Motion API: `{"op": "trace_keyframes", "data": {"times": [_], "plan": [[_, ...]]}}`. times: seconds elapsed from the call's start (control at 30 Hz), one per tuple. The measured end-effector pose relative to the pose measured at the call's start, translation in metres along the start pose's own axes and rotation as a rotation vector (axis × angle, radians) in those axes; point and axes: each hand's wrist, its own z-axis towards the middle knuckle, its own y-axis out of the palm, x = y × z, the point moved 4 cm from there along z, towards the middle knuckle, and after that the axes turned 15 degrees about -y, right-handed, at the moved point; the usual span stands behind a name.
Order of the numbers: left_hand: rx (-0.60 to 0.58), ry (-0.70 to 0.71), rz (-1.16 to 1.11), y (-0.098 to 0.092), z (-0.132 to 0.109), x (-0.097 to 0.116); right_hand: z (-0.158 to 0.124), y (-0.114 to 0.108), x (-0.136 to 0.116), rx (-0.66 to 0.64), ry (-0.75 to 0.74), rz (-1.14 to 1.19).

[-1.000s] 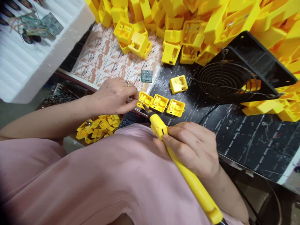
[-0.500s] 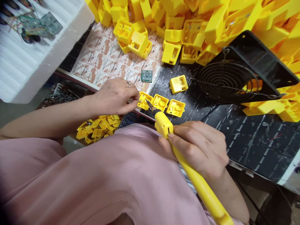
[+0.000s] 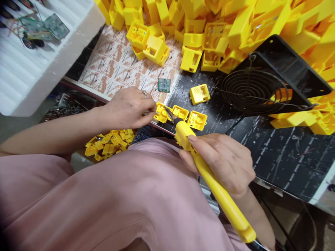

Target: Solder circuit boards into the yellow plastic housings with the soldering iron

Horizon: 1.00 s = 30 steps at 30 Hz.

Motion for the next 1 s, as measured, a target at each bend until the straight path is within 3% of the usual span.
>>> {"op": "trace_keyframes", "data": {"times": [0.13,0.37,0.53,0.7,1.0], "plan": [[-0.016,-0.004,-0.11,0.0,-0.003,-0.005,-0.005,0.004,0.0,0.05,-0.102,-0.066],[0.07,-0.205,-0.442,0.009,-0.004,-0.018,-0.027,0.018,0.001,0.415,0.105,0.028],[0.085,-0.245,-0.419,0.011,-0.001,-0.014,-0.02,0.026,-0.007,0.33,0.158,0.014],[0.07,-0.254,-0.399,0.012,0.001,-0.013,-0.01,0.026,-0.008,0.22,0.022,-0.001],[0.136,-0.187,-0.417,0.014,-0.001,-0.014,-0.006,0.027,-0.004,0.168,-0.126,-0.048]]}}
